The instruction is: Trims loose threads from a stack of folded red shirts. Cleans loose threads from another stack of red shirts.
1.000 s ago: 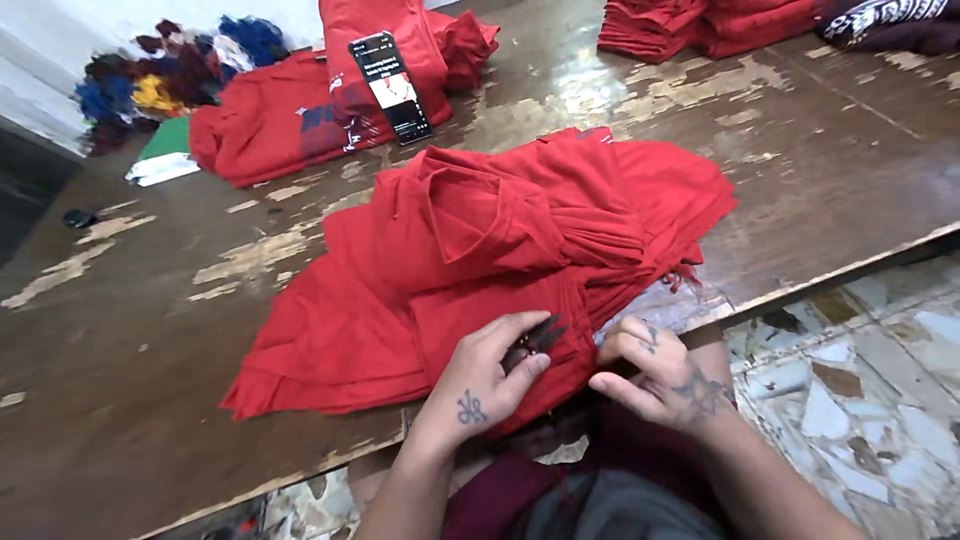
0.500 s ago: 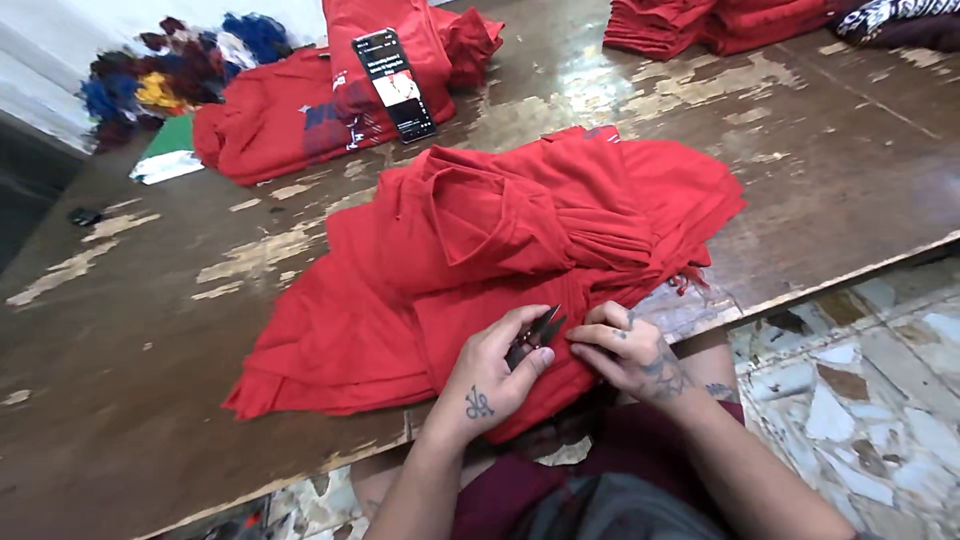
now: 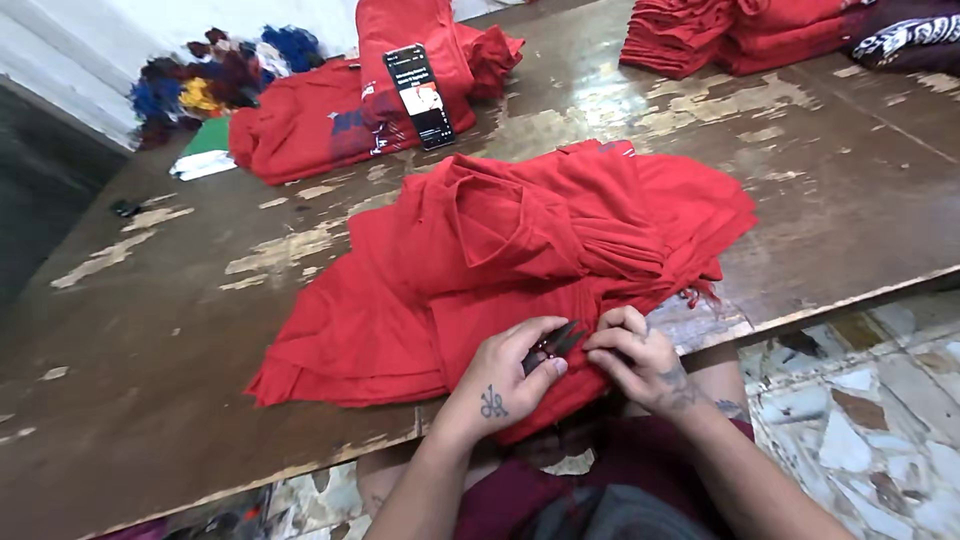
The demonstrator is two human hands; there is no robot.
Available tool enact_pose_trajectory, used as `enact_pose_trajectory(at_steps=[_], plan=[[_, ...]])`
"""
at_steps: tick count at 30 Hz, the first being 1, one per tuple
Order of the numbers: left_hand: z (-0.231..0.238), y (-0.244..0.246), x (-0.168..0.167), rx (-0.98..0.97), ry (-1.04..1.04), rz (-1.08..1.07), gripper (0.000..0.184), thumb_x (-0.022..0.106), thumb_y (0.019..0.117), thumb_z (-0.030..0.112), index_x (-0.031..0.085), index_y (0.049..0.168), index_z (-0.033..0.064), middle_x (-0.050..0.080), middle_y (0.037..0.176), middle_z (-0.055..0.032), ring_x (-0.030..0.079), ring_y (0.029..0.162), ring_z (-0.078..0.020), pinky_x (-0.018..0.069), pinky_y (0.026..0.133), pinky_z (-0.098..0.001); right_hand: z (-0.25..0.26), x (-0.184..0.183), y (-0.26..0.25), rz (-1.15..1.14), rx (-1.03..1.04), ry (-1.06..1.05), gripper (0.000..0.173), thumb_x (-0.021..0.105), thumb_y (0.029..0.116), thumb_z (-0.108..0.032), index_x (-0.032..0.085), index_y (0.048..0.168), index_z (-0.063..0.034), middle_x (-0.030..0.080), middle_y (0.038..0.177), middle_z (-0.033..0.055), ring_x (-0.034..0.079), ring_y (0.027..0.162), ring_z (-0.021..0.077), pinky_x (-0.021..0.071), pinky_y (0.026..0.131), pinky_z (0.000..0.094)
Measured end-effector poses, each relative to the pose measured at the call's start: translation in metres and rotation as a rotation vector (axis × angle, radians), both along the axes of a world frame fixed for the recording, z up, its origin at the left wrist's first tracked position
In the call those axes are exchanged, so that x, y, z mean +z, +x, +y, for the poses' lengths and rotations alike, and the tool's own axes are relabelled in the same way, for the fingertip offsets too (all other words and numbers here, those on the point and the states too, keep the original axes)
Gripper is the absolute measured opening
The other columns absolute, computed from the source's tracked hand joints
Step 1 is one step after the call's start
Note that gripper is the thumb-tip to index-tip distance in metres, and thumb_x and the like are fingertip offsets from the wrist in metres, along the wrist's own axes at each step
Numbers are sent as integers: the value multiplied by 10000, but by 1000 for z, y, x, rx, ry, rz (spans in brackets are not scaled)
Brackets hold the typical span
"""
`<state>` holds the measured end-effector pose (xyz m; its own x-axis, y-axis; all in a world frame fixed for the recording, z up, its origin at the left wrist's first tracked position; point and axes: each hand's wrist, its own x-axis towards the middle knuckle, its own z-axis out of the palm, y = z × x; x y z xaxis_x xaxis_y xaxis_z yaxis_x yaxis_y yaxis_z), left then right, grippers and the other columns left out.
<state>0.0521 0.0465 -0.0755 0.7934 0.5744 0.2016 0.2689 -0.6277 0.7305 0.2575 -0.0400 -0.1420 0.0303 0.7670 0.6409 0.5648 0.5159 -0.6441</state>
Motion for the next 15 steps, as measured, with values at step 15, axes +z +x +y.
enact_pose_trajectory(at_steps=[15], plan=[[3, -3, -6, 10, -90, -33, 371, 561, 1005, 202, 646, 1306, 4, 723, 1055, -62, 671, 889, -71, 567, 802, -249, -7, -5, 24, 316, 227, -83, 358, 496, 1070, -289, 653, 903, -14, 673, 976, 101, 634, 1050, 129, 493, 978, 290]])
